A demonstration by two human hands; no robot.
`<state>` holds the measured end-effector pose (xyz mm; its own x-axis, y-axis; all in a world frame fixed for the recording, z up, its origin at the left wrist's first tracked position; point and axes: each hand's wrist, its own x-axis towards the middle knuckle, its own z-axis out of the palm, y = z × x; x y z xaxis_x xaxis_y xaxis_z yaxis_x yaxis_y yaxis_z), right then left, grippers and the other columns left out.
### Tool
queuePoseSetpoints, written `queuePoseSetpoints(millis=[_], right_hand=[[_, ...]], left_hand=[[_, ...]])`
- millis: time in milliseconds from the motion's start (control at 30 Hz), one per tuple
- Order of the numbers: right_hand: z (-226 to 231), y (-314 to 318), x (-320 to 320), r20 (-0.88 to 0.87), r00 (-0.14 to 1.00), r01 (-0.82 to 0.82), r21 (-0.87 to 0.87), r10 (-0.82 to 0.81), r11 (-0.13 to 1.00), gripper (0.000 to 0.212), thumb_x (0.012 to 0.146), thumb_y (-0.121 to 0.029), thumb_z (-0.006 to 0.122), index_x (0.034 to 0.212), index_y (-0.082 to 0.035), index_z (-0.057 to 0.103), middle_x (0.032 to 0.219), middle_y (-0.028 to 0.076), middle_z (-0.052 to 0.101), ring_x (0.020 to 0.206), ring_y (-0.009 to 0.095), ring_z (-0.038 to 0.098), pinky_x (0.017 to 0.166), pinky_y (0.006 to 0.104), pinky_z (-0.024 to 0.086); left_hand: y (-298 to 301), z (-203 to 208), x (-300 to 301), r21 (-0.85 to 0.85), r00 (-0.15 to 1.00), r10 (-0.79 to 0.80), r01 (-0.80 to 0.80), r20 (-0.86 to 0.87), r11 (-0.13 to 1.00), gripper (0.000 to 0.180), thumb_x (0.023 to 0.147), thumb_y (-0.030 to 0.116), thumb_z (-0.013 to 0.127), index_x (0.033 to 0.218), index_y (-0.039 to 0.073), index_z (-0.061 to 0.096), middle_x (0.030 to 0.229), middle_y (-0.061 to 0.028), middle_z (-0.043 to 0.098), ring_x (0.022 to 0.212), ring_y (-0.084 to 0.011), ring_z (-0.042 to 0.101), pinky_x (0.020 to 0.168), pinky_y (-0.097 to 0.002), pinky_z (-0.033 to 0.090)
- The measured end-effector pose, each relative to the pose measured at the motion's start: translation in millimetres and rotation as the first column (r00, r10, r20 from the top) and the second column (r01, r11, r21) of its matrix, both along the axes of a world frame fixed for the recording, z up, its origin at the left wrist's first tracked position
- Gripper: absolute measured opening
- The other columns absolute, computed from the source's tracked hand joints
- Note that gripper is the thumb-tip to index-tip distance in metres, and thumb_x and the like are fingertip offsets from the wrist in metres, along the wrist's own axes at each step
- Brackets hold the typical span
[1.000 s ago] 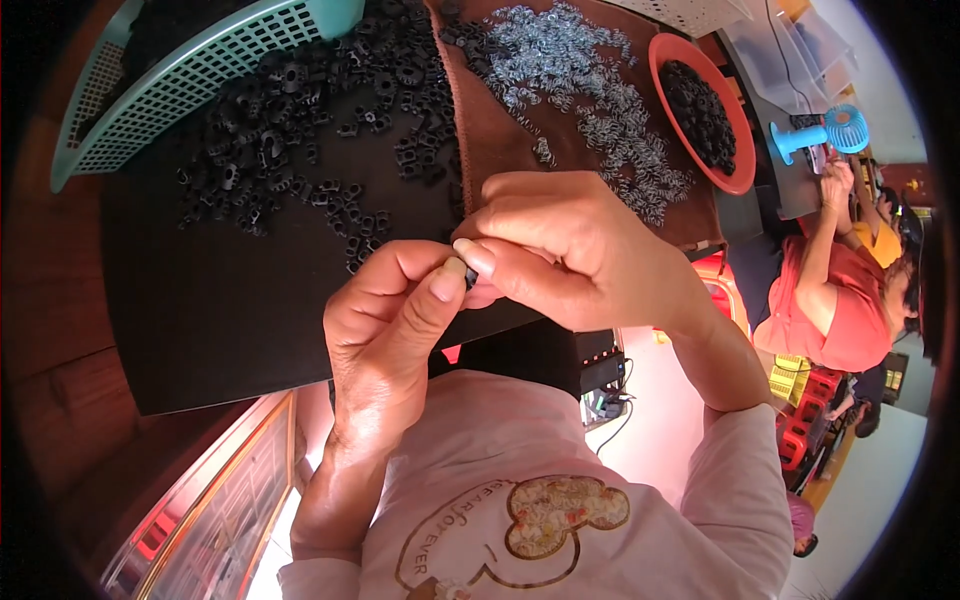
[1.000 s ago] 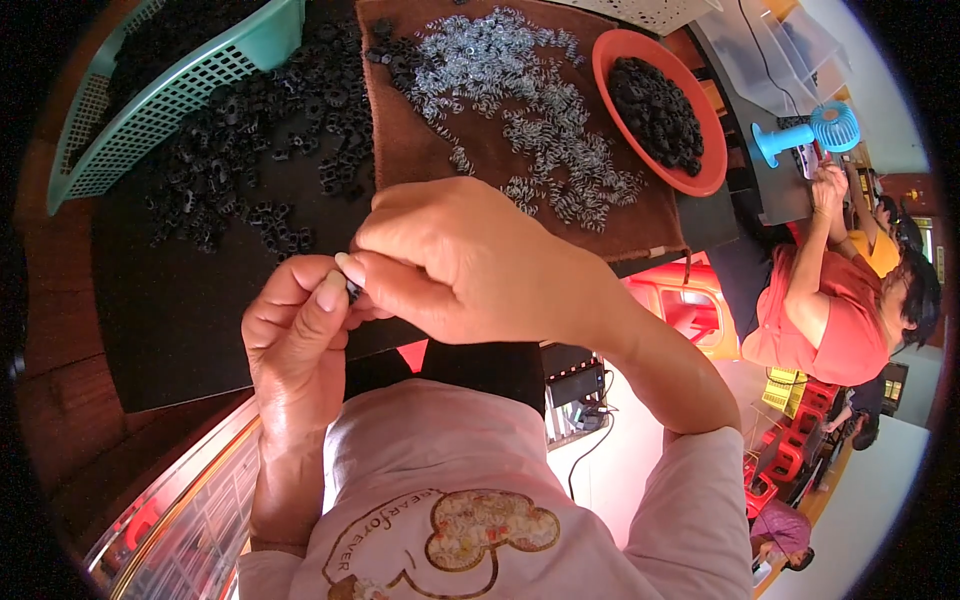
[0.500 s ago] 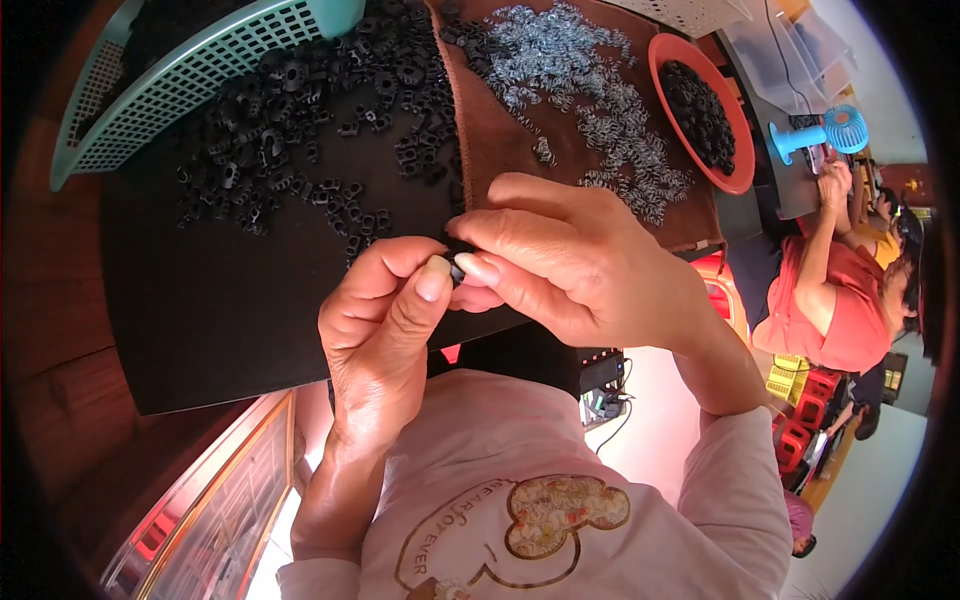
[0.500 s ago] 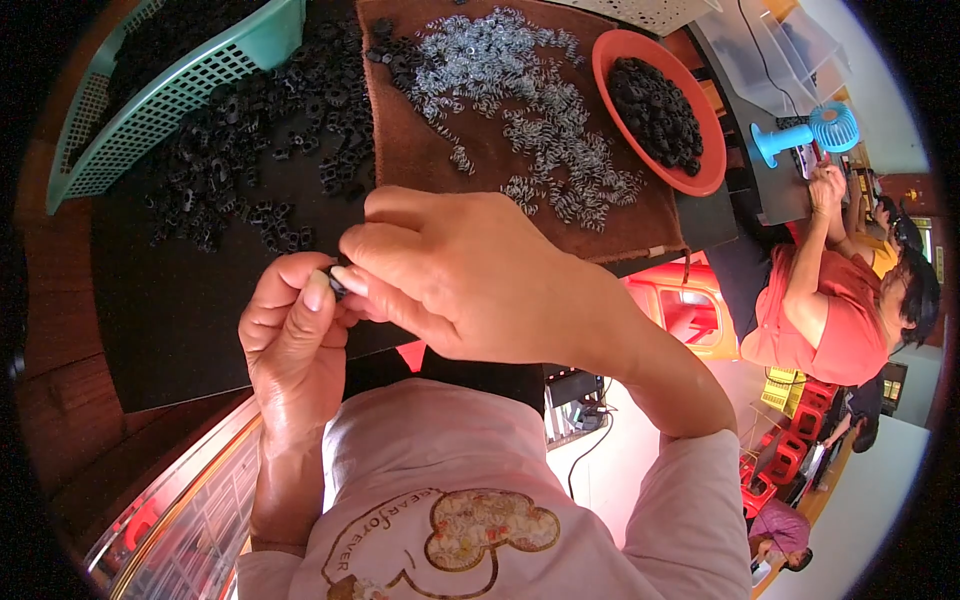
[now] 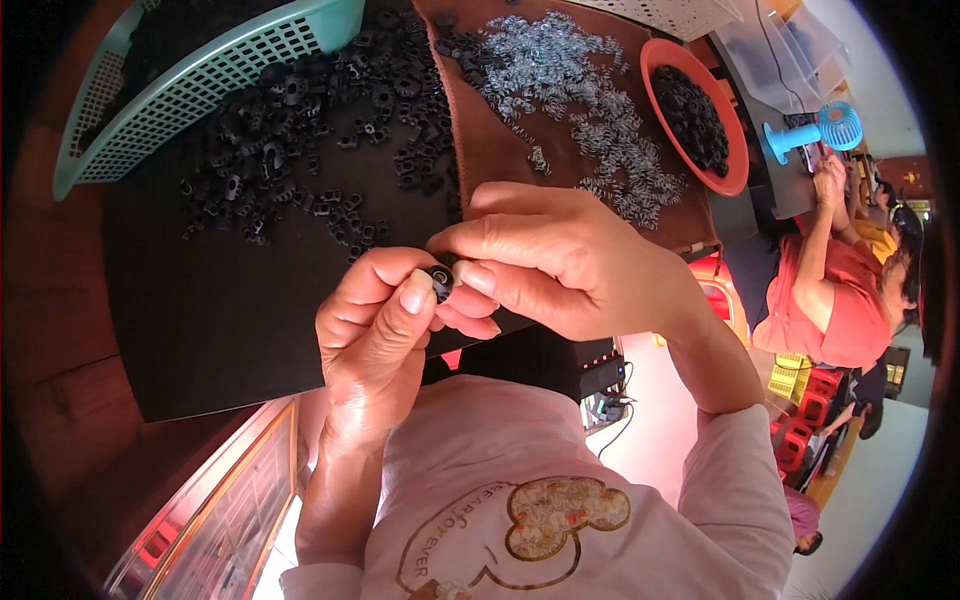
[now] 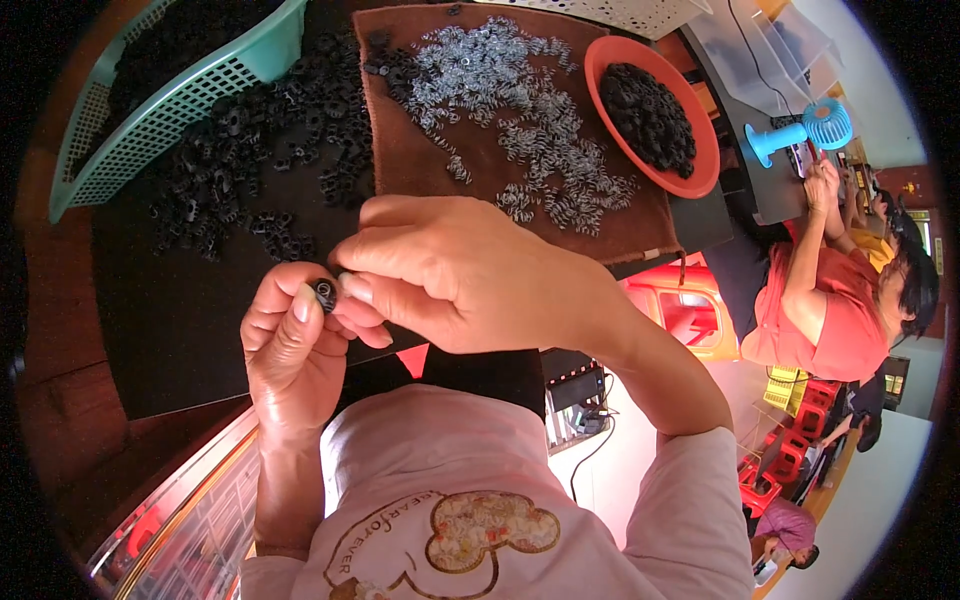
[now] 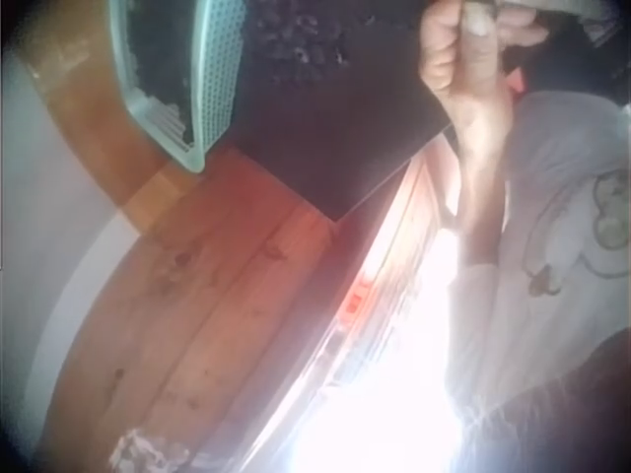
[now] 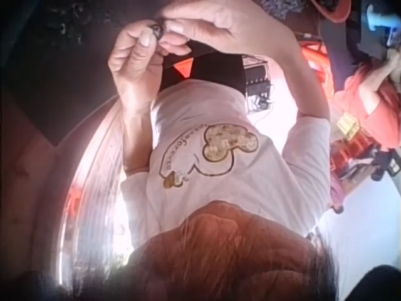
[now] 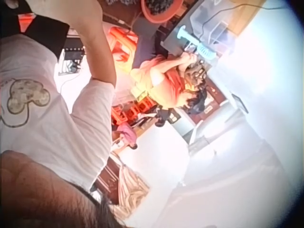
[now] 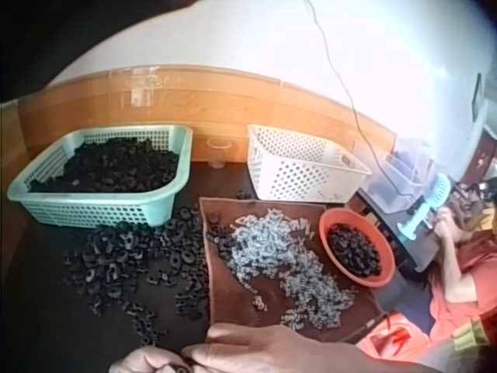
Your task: Manually assembling small plastic hair clips by inserting metal spring pins into the hinge mechanisms.
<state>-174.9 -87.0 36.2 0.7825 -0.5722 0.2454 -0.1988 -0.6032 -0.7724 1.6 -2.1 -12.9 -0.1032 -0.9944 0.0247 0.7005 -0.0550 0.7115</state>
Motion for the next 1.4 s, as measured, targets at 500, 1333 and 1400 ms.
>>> queuePoseSetpoints(millis=[500,1333,1400], right_hand=[[11.5,1.3,2.3,0.099,0.992,0.003,0.594,-0.077,0.805,0.014,0.089,-0.004,0.068,0.094,0.002,0.056,0.082,0.001,0.06,0.075,0.004,0.056,0.066,0.0197,0.046],[28.1,5.9,3.7,-0.016,0.98,0.143,0.752,-0.2,0.643,0.011,0.089,-0.009,0.069,0.089,0.001,0.064,0.072,0.0,0.061,0.059,0.002,0.049,0.049,0.0182,0.035],[21.0,6.9,3.4,0.03,0.981,0.12,0.687,-0.193,0.717,0.012,0.09,-0.011,0.068,0.09,0.001,0.065,0.071,0.0,0.061,0.054,0.002,0.046,0.046,0.0188,0.032]], left_hand=[[2.5,-1.7,3.1,0.04,0.996,0.007,-0.004,-0.088,0.999,0.022,0.1,0.015,0.051,0.108,-0.005,0.056,0.091,-0.0159,0.068,0.078,-0.0235,0.069,0.075,-0.0368,0.059],[4.5,5.6,-0.9,0.039,0.994,0.05,-0.054,0.097,0.998,0.02,0.099,0.018,0.055,0.102,-0.002,0.059,0.079,-0.0093,0.064,0.062,-0.0119,0.055,0.057,-0.024,0.046],[4.9,7.0,-1.8,0.05,0.993,0.054,-0.059,0.105,0.997,0.02,0.099,0.018,0.056,0.102,-0.002,0.06,0.078,-0.0087,0.064,0.061,-0.0111,0.054,0.057,-0.0236,0.046]])
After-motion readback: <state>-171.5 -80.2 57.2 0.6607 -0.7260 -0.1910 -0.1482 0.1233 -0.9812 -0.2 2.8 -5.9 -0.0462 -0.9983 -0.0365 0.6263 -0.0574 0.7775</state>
